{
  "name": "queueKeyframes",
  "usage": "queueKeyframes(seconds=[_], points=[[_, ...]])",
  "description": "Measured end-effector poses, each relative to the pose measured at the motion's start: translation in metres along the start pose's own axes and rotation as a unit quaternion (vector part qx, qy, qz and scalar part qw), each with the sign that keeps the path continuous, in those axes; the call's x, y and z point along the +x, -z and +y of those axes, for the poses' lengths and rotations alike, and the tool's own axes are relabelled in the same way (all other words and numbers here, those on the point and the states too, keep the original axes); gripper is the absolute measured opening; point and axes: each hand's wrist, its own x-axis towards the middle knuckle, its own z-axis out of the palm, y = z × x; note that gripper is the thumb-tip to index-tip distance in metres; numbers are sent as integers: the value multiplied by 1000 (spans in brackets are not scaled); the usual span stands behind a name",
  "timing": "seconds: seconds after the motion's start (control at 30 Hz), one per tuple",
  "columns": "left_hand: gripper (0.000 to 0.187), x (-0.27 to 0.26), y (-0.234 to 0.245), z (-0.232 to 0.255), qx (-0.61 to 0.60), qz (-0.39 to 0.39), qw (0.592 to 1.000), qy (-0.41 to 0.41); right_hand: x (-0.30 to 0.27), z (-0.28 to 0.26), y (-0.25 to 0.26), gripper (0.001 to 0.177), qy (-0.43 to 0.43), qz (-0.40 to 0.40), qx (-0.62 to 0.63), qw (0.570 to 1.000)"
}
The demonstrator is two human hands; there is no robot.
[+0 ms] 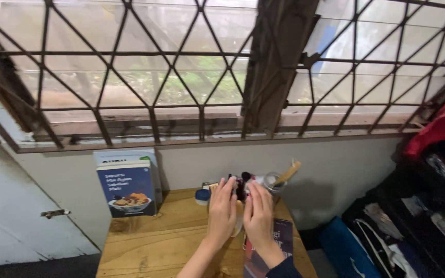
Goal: Organizing books and various toiletries on a wooden desk.
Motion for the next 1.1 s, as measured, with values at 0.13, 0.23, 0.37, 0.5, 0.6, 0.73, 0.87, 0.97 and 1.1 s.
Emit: queueKeyframes(seconds=[0.13,0.23,0.37,0.5,0.6,0.73,0.87,0.97,1.1], points=[[39,-11,-27,18,27,-28,997,-69,-12,31,23,32,-30,28,-32,999],[45,-19,-48,29,13,-76,992,-101,-23,49,33,33,-54,38,-57,996],[45,-34,-76,34,-13,-109,992,-66,-38,71,40,33,-90,49,-75,992],[48,-54,-99,28,-8,-154,988,-7,-59,96,40,36,-134,37,-87,987],[49,-75,-111,15,-1,-186,982,32,-73,104,44,40,-196,-7,-86,977],[49,-102,-120,6,31,-204,975,77,-109,125,34,41,-218,-5,-86,972],[52,-129,-135,-13,90,-210,969,91,-135,134,28,45,-295,-87,-110,945],[56,-140,-139,-23,112,-221,962,113,-155,146,16,50,-323,-110,-106,934],[59,-147,-139,-28,156,-226,953,130,-173,156,7,53,-280,-99,-116,948]])
